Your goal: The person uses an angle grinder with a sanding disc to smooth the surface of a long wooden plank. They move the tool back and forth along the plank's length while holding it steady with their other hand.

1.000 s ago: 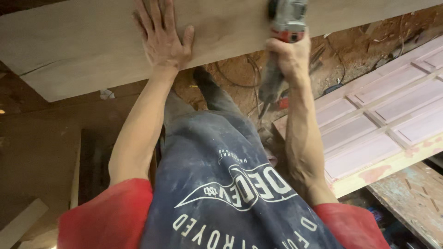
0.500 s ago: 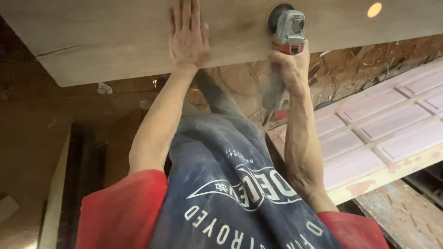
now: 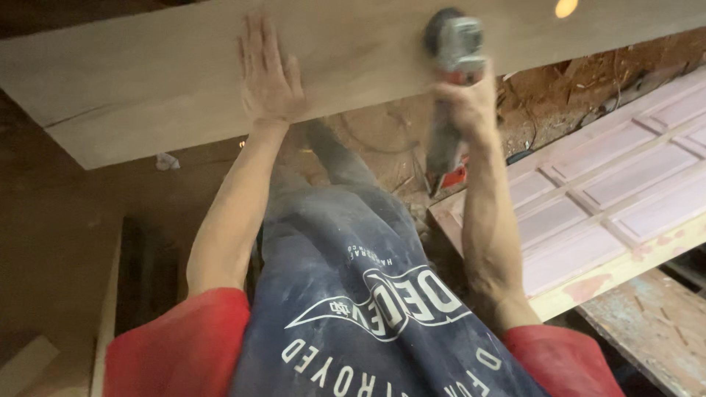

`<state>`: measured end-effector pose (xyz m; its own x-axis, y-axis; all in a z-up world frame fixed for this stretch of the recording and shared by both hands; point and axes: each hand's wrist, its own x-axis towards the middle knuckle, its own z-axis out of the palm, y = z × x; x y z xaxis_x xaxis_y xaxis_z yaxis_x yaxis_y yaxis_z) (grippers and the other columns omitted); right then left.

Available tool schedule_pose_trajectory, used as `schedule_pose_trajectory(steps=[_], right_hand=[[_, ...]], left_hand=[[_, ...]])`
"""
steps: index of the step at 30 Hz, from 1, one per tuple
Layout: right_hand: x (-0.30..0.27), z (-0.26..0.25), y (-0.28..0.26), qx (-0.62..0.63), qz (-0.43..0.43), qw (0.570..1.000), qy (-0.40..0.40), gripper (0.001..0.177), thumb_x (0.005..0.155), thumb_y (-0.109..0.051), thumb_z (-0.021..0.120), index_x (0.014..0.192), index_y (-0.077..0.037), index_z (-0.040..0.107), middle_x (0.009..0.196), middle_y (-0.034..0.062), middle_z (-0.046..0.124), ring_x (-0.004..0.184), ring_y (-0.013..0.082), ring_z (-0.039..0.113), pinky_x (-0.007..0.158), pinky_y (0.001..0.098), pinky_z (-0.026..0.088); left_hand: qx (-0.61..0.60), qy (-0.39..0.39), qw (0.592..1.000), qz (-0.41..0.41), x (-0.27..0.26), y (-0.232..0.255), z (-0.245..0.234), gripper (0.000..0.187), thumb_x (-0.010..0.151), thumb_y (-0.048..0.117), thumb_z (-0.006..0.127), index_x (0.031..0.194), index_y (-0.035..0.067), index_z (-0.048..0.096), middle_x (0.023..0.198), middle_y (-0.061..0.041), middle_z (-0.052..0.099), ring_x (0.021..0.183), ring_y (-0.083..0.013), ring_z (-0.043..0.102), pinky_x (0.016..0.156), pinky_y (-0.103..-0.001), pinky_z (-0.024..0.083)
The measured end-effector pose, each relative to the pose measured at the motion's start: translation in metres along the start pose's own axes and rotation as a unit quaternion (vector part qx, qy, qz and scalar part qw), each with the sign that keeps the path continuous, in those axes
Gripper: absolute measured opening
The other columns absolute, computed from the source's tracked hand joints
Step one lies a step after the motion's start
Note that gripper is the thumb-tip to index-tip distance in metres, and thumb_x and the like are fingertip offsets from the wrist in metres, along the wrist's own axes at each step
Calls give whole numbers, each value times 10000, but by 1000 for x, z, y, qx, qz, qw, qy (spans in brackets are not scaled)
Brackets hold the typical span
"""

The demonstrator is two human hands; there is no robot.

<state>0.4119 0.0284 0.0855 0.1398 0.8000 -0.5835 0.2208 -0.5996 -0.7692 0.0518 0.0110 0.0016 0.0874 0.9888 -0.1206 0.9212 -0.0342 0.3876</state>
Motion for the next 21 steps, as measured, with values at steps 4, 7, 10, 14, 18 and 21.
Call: schedule_pose_trajectory(steps=[4,7,10,14,18,21], right_hand=[[21,-26,-11,19,46,998,37,679,708,-144,844,1269,-25,480,1072,100,647,890,205,676,783,371,627],[24,5,-30,-12,51,998,38,720,680,-178,851,1277,-36,475,1057,99,649,889,199,675,776,370,619],[13,59,-53,-16,-10,1000,-4,682,689,-196,865,1246,-32,508,1089,114,666,928,219,677,799,390,611],[-2,137,-73,-172,-12,983,-56,715,642,-342,867,1220,-70,545,1098,119,725,1011,261,723,904,405,583],[2,172,-66,-203,-63,974,-73,846,622,-367,883,1328,-72,521,1073,146,718,1007,320,681,876,435,548],[19,141,-58,-130,-43,987,-87,724,684,-305,883,1279,-49,560,1088,113,729,1010,257,714,855,390,591]], left_hand=[[-5,24,1000,3,0,1,-4,662,1146,280,452,1671,29,137,1744,-167,130,1635,-363,115,1362,-529,140],[11,13,1000,6,1,-1,-2,636,1152,240,449,1669,11,157,1741,-185,151,1626,-377,139,1351,-541,150],[-6,39,999,4,-1,-6,6,611,1158,205,453,1675,32,177,1751,-173,165,1640,-362,161,1369,-531,161],[-70,72,995,-24,-5,-6,14,597,1171,212,467,1686,81,194,1767,-143,194,1620,-325,195,1355,-478,183],[-66,87,992,-63,-11,-22,0,641,1137,252,488,1678,77,192,1750,-160,194,1648,-357,169,1355,-508,177],[22,64,985,-158,-27,-56,-28,655,1149,323,490,1668,62,189,1742,-151,173,1628,-357,133,1349,-553,141]])
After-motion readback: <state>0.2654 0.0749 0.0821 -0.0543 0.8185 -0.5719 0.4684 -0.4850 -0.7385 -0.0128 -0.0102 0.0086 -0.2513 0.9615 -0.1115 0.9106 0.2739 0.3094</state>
